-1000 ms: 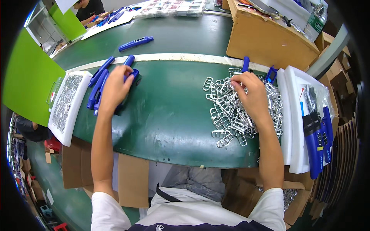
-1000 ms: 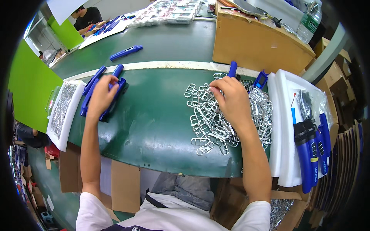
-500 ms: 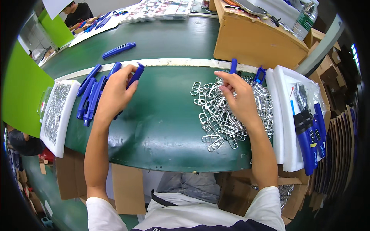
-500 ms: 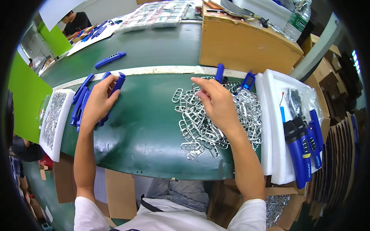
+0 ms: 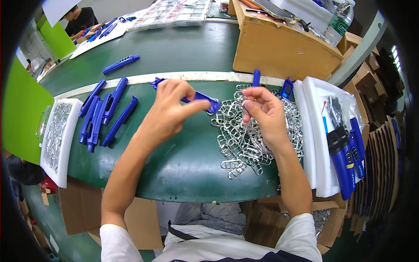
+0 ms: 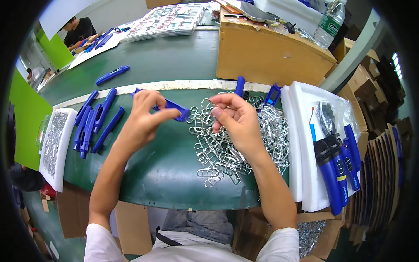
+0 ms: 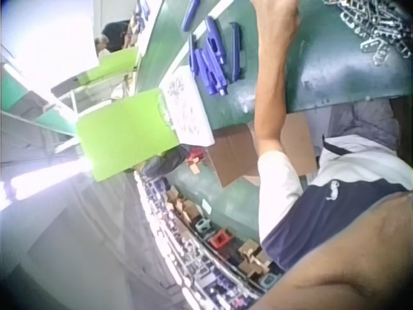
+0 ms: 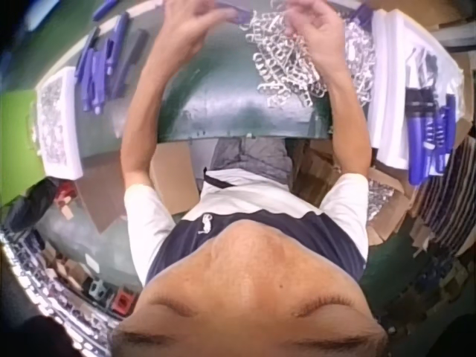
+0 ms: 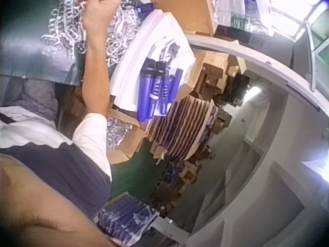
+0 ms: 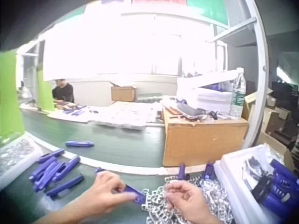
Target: The person assembles metal spring clips into blue plastic device housings by hand.
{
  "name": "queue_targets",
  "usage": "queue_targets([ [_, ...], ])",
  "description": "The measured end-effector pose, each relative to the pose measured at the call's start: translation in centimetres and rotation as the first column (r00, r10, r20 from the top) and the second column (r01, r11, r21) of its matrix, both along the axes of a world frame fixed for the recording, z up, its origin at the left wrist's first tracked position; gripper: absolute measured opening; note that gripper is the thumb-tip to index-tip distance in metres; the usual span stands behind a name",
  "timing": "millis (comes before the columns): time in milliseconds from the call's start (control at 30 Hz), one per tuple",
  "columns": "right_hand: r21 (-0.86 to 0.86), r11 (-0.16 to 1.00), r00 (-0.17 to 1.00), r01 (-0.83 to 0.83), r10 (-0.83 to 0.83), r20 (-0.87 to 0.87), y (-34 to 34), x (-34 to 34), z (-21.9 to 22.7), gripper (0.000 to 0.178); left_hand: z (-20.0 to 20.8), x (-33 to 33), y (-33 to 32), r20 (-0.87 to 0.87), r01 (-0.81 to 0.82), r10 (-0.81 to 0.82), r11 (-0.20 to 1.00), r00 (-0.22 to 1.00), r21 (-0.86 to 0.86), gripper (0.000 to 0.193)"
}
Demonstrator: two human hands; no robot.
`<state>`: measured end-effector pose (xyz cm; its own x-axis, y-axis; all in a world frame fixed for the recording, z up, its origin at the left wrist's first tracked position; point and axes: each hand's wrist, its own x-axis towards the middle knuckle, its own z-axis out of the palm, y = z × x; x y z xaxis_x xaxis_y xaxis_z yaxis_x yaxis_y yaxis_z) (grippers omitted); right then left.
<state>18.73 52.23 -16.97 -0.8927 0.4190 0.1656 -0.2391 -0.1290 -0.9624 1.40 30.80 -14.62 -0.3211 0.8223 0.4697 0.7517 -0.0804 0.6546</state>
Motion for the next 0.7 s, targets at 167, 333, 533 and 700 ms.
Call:
queue_targets([
  [167,0.075,0.991,0.988,-0.108,0.115,-0.098,-0.6,-0.3,-1.3,0.015,-2.8,1.3,0.9,0.115,0.041,-0.042,0.999,0.993,0.006,0.04],
  [333,0.007,0.961,0.958,-0.278,0.276,0.082,-0.7,0.0,-0.9,0.017,-4.5,2.2,1.3,0.23,0.088,-0.091,0.996,0.969,0.023,0.045],
  [533,0.022,0.977,0.977,-0.21,0.209,0.033,-1.9,-0.4,-0.9,0.015,-4.8,2.3,1.4,0.35,0.142,-0.151,0.989,0.925,0.051,0.052],
  [700,0.15,0.977,0.988,-0.154,0.156,-0.003,-2.2,-0.6,-1.3,0.014,-5.2,1.8,1.0,0.444,0.184,-0.201,0.98,0.873,0.082,0.058],
])
